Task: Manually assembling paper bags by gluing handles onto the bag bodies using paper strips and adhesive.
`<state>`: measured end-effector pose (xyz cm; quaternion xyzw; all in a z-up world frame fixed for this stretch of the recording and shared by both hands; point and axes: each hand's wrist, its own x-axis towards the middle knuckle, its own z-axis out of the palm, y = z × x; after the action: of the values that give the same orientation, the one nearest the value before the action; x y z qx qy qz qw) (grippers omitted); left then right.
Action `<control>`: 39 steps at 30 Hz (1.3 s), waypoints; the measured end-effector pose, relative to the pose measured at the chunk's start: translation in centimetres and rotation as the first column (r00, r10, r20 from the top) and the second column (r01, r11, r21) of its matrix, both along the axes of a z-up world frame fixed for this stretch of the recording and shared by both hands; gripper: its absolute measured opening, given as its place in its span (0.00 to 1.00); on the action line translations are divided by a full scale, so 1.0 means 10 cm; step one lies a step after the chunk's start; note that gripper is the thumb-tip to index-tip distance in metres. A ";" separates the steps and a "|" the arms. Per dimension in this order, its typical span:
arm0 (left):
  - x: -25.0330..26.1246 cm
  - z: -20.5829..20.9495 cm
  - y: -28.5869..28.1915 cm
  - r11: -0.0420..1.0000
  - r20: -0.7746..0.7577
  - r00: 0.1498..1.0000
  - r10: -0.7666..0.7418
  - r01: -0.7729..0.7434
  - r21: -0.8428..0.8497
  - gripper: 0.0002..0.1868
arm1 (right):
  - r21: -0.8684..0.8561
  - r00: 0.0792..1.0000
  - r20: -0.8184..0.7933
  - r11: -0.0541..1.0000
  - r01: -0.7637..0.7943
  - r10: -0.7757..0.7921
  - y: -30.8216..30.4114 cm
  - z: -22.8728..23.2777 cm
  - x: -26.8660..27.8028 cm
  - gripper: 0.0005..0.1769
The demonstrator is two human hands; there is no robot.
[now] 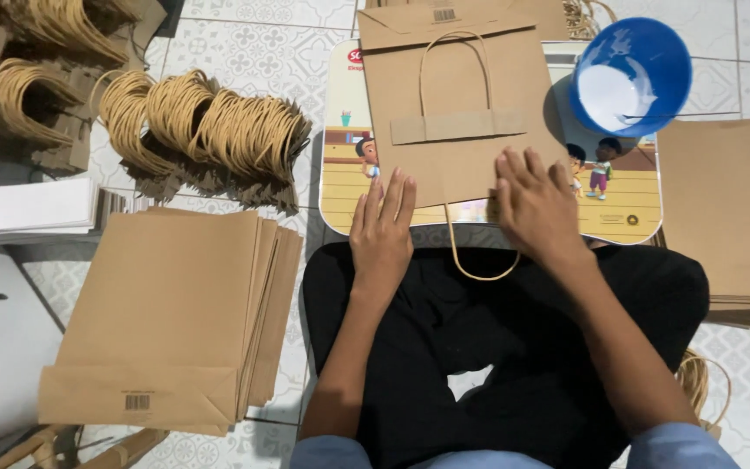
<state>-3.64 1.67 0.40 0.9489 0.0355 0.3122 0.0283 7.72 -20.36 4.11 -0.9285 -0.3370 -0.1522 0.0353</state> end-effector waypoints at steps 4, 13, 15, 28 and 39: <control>0.01 0.02 -0.02 1.000 -0.003 1.000 0.002 -0.002 0.008 0.30 | 0.024 0.999 -0.037 1.000 -0.007 0.007 -0.28 0.05 0.06 0.27; 0.15 0.06 -0.17 0.981 0.037 0.981 -0.192 0.190 0.047 0.28 | 0.112 0.997 -0.011 0.990 -0.080 0.081 -0.34 0.06 0.05 0.26; 0.22 0.02 -0.19 0.981 0.066 0.979 -0.191 0.187 0.058 0.25 | 0.085 0.994 0.076 0.992 -0.091 0.084 -0.36 0.03 0.07 0.26; 0.21 -0.02 -0.31 0.986 0.060 0.989 -0.135 0.128 0.110 0.23 | 0.035 0.998 0.025 0.998 -0.059 0.058 -0.56 0.04 -0.16 0.25; 0.17 0.06 -0.31 0.986 -0.003 0.987 -0.159 0.159 0.046 0.27 | 0.072 0.992 0.118 0.996 -0.050 0.042 -0.23 -0.08 0.26 0.25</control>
<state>-1.97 -1.43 0.98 0.9490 -0.0477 0.3102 0.0312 10.29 -22.61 3.33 -0.9080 -0.3539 -0.2178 0.0539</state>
